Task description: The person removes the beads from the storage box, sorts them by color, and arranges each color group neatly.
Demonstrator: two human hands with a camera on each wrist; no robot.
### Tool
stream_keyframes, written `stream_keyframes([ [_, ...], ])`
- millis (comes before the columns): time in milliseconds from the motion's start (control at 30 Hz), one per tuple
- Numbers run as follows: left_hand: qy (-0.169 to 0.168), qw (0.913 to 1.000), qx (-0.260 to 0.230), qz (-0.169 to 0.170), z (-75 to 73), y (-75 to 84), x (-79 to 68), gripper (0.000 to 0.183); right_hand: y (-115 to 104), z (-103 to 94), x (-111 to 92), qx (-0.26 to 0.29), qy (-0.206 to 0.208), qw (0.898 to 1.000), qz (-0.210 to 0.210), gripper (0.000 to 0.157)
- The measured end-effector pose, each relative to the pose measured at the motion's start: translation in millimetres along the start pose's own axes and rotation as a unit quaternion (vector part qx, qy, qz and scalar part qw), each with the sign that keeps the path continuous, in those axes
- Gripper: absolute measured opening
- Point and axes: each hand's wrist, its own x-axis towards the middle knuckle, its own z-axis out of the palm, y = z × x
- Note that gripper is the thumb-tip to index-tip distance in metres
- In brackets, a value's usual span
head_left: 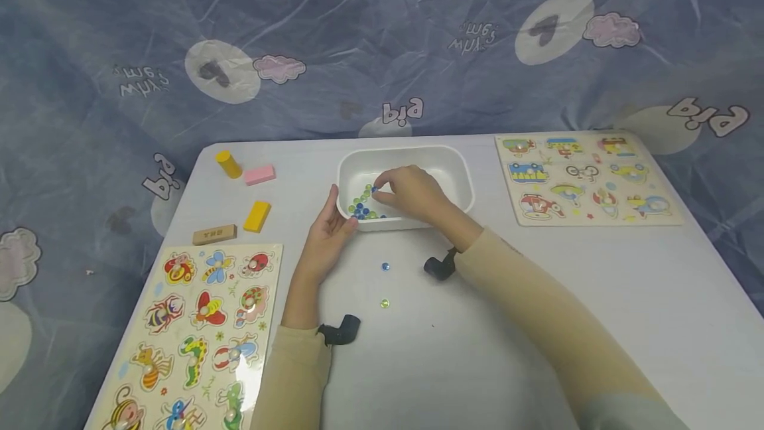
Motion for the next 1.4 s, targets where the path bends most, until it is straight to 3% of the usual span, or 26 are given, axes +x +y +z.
stream_keyframes([
  [233, 0.003, 1.0, 0.002, 0.005, -1.1, -0.8, -1.1, 0.084, -12, -7.6, -34, 0.035, 0.045, 0.997, -0.043, 0.026],
  [533, 0.008, 1.0, 0.004, 0.003, -0.8, -2.5, -1.3, 0.083, -10, -9.1, -75, 0.079, 0.068, 0.993, -0.05, 0.021],
  [867, 0.007, 0.9999, -0.006, 0.008, -0.5, -1.4, 0.7, 0.083, 1, 4.7, -107, 0.082, 0.013, 0.996, -0.034, 0.016],
  [1200, 0.007, 1.0, 0.001, 0.001, 0.3, -2.3, 1.1, 0.084, 11, 24.7, -110, 0.094, -0.063, 0.994, -0.002, 0.017],
  [1400, 0.005, 0.9999, -0.005, 0.008, 0.4, -2.4, 0.6, 0.081, 12, 32.7, -109, 0.075, -0.078, 0.994, -0.008, 0.017],
])
